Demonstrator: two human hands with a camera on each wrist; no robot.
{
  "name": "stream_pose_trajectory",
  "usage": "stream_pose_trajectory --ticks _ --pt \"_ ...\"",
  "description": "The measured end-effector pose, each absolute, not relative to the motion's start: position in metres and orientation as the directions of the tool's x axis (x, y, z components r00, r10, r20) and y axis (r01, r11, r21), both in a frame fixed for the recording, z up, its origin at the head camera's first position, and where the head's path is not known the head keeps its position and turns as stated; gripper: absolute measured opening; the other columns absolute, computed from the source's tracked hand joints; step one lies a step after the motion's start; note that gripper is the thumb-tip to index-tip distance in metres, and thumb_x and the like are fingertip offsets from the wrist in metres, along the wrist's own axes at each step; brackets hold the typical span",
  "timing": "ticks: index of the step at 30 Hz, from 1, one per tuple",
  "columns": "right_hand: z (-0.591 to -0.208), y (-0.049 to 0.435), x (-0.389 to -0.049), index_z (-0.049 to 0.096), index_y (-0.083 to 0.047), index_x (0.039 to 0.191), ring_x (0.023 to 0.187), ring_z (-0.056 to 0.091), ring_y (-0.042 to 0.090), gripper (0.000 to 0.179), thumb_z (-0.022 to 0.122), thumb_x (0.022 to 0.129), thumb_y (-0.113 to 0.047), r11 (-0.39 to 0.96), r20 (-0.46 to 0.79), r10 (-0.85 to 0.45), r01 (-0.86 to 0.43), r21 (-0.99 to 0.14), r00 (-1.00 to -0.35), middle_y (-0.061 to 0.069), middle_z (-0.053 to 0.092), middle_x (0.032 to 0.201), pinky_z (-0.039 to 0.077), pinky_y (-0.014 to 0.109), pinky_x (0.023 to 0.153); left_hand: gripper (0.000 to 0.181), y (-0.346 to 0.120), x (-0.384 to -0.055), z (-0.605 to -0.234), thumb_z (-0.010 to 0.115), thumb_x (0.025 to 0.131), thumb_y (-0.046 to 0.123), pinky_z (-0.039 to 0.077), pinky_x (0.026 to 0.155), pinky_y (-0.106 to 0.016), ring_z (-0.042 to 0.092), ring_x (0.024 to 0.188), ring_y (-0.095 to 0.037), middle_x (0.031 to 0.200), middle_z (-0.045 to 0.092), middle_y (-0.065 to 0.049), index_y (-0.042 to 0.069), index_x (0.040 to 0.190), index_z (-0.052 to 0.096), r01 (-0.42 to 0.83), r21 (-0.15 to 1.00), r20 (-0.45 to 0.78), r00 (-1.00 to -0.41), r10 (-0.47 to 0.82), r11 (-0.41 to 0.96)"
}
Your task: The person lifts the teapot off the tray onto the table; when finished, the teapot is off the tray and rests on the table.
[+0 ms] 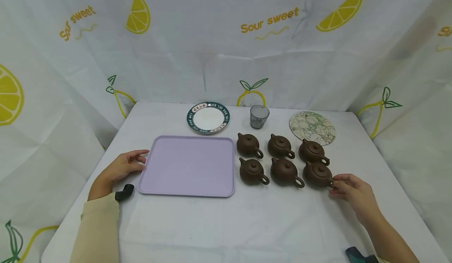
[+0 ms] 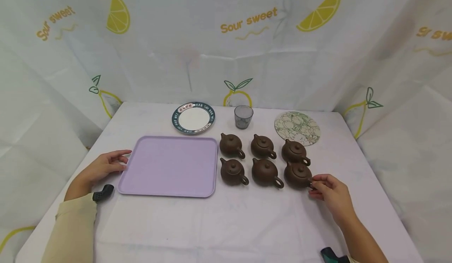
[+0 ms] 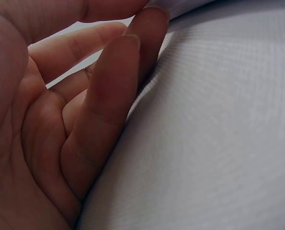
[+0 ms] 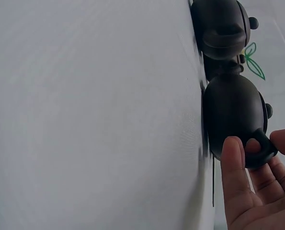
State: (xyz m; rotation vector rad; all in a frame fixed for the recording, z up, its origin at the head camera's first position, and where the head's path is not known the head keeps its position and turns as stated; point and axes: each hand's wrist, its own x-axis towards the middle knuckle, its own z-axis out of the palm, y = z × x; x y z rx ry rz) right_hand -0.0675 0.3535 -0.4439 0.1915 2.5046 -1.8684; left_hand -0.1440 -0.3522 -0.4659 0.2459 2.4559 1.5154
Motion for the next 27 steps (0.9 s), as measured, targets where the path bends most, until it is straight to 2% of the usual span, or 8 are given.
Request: stream_pose_trajectory --ticks 10,15,19,23,25,27 --pt "-0.447 0.359 -0.066 0.054 0.010 0.106 0.072 0.068 0.018 0.015 0.053 0.098 -0.003 0.220 -0.102 0.066 0.114 -0.969 -0.993 -0.002 0.069 0.085 0.055 0.029 0.065 0.062 -0.351 -0.146 -0.465 0.068 0.086 0.003 0.048 0.072 -0.021 0.057 0.084 -0.006 0.108 0.061 -0.018 -0.007 0.141 0.042 0.011 0.887 -0.128 -0.955 0.267 0.461" --pt "-0.449 0.363 -0.066 0.050 0.016 0.110 0.072 0.068 0.018 0.021 0.052 0.098 -0.002 0.273 -0.098 0.031 0.102 -0.956 -0.995 -0.001 0.069 0.086 0.055 0.031 0.064 0.062 -0.351 -0.147 -0.464 0.070 0.085 0.003 0.047 0.072 -0.020 0.057 0.084 -0.006 0.106 0.062 -0.017 -0.007 0.141 0.043 0.012 0.886 -0.126 -0.956 0.265 0.464" --pt "-0.446 0.365 -0.067 0.051 0.015 0.116 0.075 0.068 0.015 0.031 0.055 0.099 -0.010 0.474 -0.092 0.001 0.082 -0.877 -0.996 0.008 0.068 0.095 0.055 0.030 0.065 0.063 -0.351 -0.144 -0.461 0.070 0.084 0.003 0.048 0.073 -0.020 0.057 0.085 -0.005 0.104 0.062 -0.015 -0.009 0.140 0.044 0.008 0.878 -0.137 -0.954 0.267 0.478" --pt "-0.437 0.367 -0.072 0.058 0.007 0.119 0.073 0.065 0.015 0.048 0.055 0.099 -0.037 0.755 -0.111 0.011 0.081 -0.651 -0.994 0.018 0.066 0.102 0.050 0.032 0.059 0.062 -0.349 -0.140 -0.453 0.070 0.087 0.007 0.050 0.073 -0.024 0.061 0.085 -0.010 0.107 0.062 -0.018 -0.008 0.140 0.043 -0.010 0.852 -0.169 -0.952 0.257 0.523" --pt "-0.431 0.369 -0.077 0.059 0.003 0.118 0.073 0.064 0.020 0.056 0.052 0.097 -0.048 0.842 -0.105 0.022 0.075 -0.535 -0.994 0.020 0.067 0.101 0.047 0.033 0.057 0.061 -0.347 -0.140 -0.446 0.069 0.089 0.013 0.050 0.075 -0.028 0.063 0.088 -0.016 0.111 0.062 -0.018 -0.005 0.141 0.044 0.003 0.808 -0.169 -0.957 0.236 0.589" --pt "-0.425 0.370 -0.083 0.060 0.003 0.118 0.078 0.063 0.028 0.060 0.050 0.096 -0.053 0.882 -0.065 0.030 0.057 -0.468 -0.997 0.022 0.065 0.101 0.047 0.038 0.057 0.061 -0.344 -0.140 -0.439 0.068 0.091 0.022 0.051 0.079 -0.035 0.064 0.095 -0.024 0.115 0.062 -0.019 -0.002 0.142 0.044 0.036 0.738 -0.147 -0.966 0.213 0.673"
